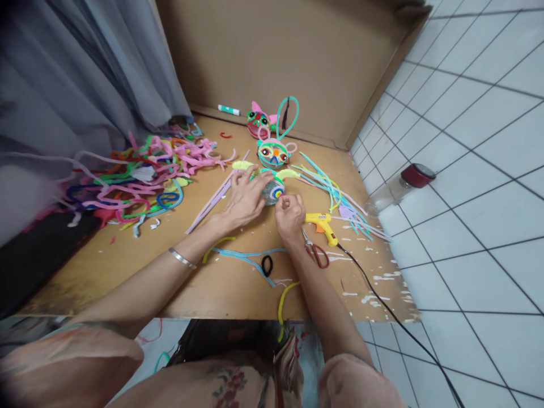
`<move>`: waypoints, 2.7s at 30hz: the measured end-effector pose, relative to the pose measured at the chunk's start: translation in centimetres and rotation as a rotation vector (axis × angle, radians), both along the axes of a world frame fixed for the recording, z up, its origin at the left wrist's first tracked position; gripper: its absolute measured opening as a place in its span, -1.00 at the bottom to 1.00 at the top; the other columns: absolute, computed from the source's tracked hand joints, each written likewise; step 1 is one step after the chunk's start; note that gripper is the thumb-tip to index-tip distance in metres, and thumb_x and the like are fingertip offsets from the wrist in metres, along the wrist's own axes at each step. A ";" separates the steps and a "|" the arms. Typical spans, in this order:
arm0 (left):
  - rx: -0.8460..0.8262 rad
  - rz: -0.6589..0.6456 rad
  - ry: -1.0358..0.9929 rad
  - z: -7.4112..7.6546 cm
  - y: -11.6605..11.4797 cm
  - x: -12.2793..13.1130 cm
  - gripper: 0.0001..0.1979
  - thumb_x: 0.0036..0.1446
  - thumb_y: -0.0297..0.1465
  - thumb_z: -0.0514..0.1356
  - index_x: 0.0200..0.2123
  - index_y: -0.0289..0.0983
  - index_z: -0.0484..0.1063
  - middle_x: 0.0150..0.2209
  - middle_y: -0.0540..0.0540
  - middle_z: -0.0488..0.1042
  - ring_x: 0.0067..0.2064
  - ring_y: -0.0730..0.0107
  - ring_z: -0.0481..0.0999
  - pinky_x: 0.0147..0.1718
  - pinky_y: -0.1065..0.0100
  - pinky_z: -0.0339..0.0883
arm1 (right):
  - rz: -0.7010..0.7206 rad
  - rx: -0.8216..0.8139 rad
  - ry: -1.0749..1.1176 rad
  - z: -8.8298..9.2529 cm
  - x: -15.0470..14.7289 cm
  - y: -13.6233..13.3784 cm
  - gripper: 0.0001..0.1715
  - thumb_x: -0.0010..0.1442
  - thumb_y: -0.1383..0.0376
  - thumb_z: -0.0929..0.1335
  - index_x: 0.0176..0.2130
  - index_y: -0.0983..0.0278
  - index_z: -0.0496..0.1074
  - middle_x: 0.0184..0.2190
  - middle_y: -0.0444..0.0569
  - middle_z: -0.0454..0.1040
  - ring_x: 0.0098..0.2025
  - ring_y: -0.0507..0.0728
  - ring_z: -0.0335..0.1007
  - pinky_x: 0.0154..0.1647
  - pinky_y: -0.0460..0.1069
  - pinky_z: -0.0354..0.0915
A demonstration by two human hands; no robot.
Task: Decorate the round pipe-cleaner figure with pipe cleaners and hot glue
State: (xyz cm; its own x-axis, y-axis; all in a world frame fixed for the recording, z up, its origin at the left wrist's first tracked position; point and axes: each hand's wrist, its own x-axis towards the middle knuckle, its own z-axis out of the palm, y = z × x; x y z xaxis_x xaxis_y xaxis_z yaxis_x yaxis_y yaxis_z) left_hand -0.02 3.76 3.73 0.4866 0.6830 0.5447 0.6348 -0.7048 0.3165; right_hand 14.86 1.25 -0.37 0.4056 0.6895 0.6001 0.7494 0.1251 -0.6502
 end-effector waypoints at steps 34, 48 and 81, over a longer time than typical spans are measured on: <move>-0.021 0.024 -0.012 -0.2 0.5 -0.5 -0.44 0.07 -0.53 0.02 0.17 -0.21 0.33 0.21 -0.16 0.38 0.34 -0.02 0.08 0.20 -0.09 -0.07 | 0.050 0.050 0.043 -0.5 0.5 -0.4 -0.75 0.09 0.37 0.24 -0.31 0.30 0.50 -0.37 -0.05 0.38 -0.47 0.03 0.25 -0.38 -0.04 0.29; -0.024 0.019 -0.009 -0.4 0.6 -0.5 -0.42 0.07 -0.54 0.02 0.19 -0.19 0.33 0.22 -0.14 0.38 0.35 0.01 0.08 0.22 -0.07 -0.11 | 0.103 0.022 0.066 -0.2 -0.3 -0.3 -0.71 0.14 0.34 0.25 -0.27 0.30 0.55 -0.43 -0.07 0.38 -0.46 0.05 0.25 -0.32 -0.01 0.29; -0.015 0.027 -0.234 0.9 0.4 -1.4 -0.55 0.04 -0.53 0.03 0.01 -0.19 0.43 0.23 -0.10 0.36 0.32 0.10 0.17 0.26 -0.03 -0.02 | 0.076 0.064 0.221 0.0 0.8 -0.3 -0.82 0.12 0.24 0.31 -0.35 0.27 0.48 -0.37 -0.06 0.43 -0.38 0.06 0.36 -0.30 -0.03 0.34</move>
State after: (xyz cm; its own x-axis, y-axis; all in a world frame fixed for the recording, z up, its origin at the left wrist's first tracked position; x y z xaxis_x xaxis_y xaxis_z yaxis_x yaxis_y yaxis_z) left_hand -1.46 4.14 4.59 0.3294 0.7026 0.6307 0.5614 -0.6829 0.4675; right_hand 15.65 0.91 -0.38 0.4799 0.6867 0.5461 0.5768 0.2221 -0.7861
